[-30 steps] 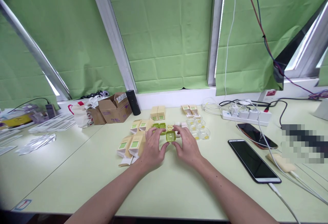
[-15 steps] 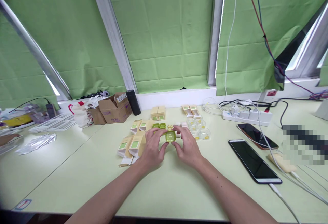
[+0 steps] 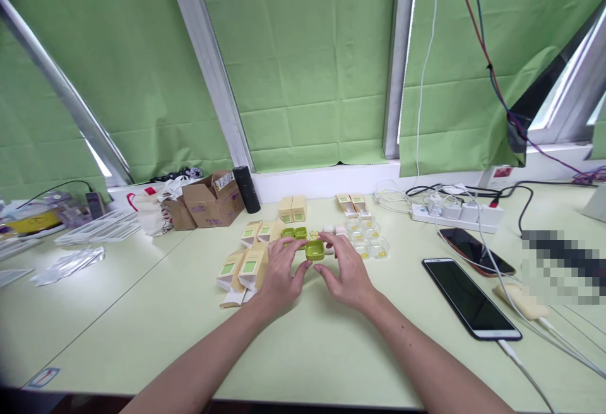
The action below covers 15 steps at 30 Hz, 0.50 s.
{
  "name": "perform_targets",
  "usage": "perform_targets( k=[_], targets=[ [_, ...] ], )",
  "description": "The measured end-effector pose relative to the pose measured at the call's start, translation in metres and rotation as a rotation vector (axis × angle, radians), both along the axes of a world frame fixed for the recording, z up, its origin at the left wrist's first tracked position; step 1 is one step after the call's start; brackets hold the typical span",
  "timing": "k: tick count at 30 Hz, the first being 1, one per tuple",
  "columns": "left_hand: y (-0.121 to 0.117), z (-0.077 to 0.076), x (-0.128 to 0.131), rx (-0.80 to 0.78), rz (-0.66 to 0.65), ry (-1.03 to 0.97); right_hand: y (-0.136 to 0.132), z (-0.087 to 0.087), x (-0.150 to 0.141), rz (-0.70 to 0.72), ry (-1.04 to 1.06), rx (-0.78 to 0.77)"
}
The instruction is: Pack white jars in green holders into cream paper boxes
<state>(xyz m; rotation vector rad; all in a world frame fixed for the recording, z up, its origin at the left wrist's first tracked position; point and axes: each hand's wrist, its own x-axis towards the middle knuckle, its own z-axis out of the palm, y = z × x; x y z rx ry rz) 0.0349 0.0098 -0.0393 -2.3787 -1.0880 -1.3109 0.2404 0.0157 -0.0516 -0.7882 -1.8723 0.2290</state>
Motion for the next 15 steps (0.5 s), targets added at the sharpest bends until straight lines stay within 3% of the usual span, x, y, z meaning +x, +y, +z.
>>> perform_targets(
  k=[15],
  targets=[
    [0.0046,0.0001,-0.0004,-0.028,0.032,-0.051,0.0008,-0.0039,-0.0002,-0.041,-0.048,-0.004]
  ],
)
